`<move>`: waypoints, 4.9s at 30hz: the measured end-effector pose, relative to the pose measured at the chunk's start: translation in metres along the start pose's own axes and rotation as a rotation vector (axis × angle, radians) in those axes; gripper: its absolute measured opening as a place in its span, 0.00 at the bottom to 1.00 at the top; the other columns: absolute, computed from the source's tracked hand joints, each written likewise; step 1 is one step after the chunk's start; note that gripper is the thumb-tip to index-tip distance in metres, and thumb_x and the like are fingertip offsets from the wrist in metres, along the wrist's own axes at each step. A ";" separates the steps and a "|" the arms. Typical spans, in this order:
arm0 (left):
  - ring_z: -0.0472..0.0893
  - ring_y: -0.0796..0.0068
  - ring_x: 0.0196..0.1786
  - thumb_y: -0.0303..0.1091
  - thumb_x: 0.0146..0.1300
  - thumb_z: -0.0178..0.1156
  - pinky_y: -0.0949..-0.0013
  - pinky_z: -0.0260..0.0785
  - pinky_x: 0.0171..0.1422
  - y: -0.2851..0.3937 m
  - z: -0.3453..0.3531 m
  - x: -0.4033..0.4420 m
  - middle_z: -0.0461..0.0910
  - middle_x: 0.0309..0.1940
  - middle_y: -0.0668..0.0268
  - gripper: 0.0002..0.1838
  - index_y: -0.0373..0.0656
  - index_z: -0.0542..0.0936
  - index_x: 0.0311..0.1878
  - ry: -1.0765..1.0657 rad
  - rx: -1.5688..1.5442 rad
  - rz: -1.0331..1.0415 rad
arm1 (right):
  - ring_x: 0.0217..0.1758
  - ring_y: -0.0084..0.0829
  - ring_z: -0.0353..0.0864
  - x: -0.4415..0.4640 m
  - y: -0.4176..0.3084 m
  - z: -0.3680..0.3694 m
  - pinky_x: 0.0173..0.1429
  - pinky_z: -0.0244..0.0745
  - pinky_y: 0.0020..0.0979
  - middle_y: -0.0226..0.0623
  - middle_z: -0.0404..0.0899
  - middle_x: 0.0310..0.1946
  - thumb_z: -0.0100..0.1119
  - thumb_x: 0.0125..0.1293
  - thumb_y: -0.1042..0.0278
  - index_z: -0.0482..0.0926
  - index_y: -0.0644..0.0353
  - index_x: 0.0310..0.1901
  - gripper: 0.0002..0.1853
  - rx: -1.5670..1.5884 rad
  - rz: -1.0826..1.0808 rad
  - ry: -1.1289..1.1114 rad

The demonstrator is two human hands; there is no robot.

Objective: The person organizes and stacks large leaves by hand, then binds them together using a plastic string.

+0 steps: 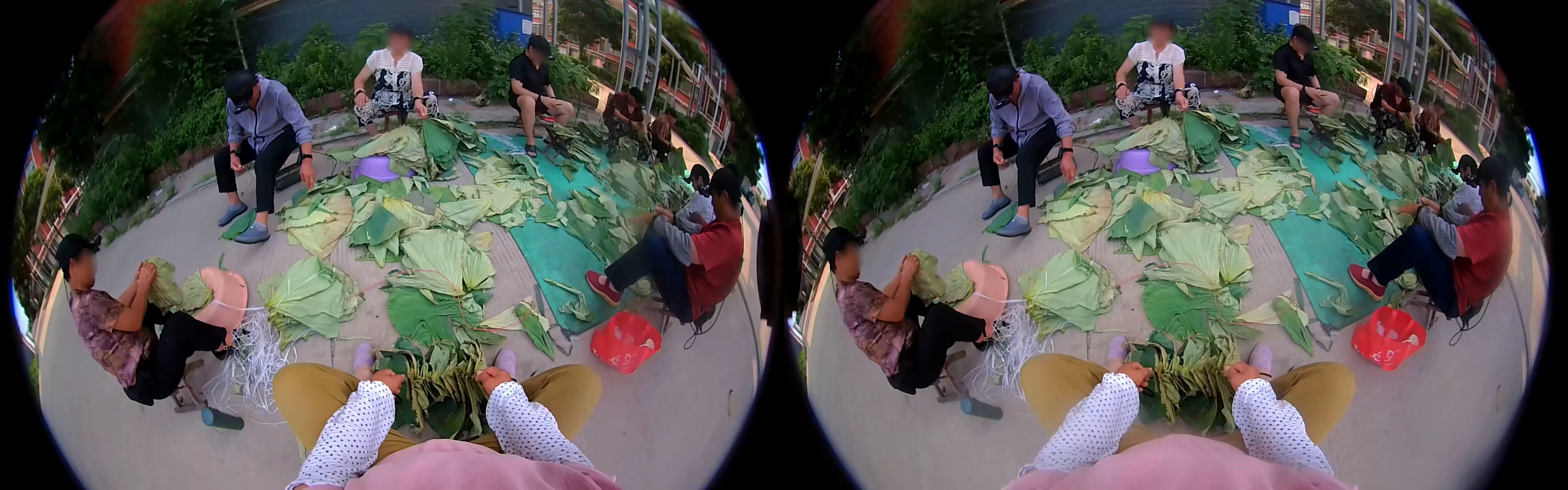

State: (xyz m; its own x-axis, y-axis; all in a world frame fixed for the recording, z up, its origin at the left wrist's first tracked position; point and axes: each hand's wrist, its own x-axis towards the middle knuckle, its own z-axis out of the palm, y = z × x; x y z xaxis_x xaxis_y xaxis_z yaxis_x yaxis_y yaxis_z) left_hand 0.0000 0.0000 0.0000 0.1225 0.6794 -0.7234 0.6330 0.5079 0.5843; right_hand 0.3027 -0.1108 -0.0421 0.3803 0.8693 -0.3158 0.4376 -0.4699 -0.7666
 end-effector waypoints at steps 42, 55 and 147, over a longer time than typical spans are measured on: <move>0.81 0.74 0.29 0.46 0.62 0.60 0.68 0.75 0.32 -0.022 0.004 0.026 0.82 0.29 0.65 0.17 0.38 0.80 0.34 -0.026 0.141 0.038 | 0.37 0.31 0.80 -0.014 -0.014 -0.006 0.48 0.73 0.31 0.38 0.84 0.30 0.58 0.62 0.56 0.85 0.59 0.34 0.14 -0.009 0.007 -0.026; 0.80 0.74 0.29 0.44 0.62 0.60 0.68 0.75 0.31 -0.013 0.002 0.016 0.81 0.30 0.65 0.16 0.38 0.79 0.36 -0.014 0.103 0.004 | 0.37 0.34 0.82 -0.012 -0.017 -0.005 0.47 0.74 0.33 0.41 0.84 0.30 0.60 0.60 0.55 0.84 0.59 0.34 0.14 -0.046 0.003 -0.013; 0.84 0.68 0.30 0.54 0.60 0.55 0.67 0.75 0.44 -0.017 0.001 0.030 0.84 0.24 0.61 0.24 0.40 0.85 0.31 0.028 0.386 0.079 | 0.26 0.26 0.75 -0.003 -0.009 -0.002 0.38 0.72 0.32 0.36 0.77 0.19 0.60 0.59 0.59 0.84 0.58 0.30 0.11 0.006 -0.003 0.114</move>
State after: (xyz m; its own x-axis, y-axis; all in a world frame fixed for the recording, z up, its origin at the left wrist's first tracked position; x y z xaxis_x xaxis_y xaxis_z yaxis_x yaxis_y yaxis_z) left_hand -0.0062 0.0112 -0.0325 0.1645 0.7255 -0.6683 0.8642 0.2206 0.4522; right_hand 0.2994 -0.1094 -0.0330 0.4696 0.8474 -0.2479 0.4343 -0.4661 -0.7708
